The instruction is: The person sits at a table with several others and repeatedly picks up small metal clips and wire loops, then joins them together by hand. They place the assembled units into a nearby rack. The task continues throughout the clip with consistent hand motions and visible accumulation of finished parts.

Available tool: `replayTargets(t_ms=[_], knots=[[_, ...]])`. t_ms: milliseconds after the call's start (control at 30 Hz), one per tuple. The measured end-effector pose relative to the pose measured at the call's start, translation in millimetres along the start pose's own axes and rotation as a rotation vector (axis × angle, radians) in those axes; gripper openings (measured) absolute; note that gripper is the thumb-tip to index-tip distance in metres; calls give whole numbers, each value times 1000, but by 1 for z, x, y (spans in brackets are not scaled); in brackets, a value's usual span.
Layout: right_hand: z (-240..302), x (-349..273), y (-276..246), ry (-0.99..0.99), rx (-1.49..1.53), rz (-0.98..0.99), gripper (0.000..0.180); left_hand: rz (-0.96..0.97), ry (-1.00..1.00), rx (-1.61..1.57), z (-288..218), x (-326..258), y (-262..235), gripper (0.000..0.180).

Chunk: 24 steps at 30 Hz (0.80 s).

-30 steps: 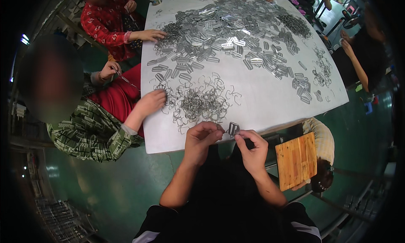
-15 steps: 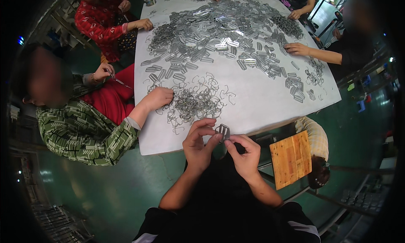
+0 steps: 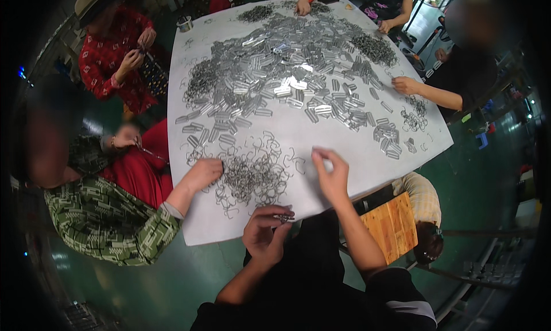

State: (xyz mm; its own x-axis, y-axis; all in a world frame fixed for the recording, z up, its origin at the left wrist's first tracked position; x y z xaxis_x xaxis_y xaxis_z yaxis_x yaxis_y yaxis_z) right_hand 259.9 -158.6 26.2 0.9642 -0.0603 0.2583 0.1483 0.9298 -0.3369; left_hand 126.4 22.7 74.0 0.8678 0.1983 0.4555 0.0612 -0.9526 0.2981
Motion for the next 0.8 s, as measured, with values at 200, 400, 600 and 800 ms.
replayTargets(t_ms=[200,400,600,800], knots=[[-100,115,25,148,-652,-114,29,106,-37,153,-6,7,2,18],[-121,117,36,153,-519,31,25,9,-163,-28,8,-4,-1,14],[-119,106,24,62,-522,159,25,8,-238,-118,4,-6,3,12],[-99,73,-10,46,-473,101,22,-55,-366,-198,5,-19,-3,12]])
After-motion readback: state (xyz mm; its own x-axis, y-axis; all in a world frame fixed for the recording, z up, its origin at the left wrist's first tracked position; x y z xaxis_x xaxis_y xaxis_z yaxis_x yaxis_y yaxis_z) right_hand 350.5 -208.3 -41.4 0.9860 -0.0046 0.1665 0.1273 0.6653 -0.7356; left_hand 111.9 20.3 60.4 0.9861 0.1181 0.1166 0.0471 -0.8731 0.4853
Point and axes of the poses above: each hand's wrist, its own x-axis towards the middle knuckle, its own y-axis out of the palm, z = x × y, the point moved 5 cm from there along x, towards the middle knuckle, and after that the axes turned 4 degrees about z, right-handed, at the moved point
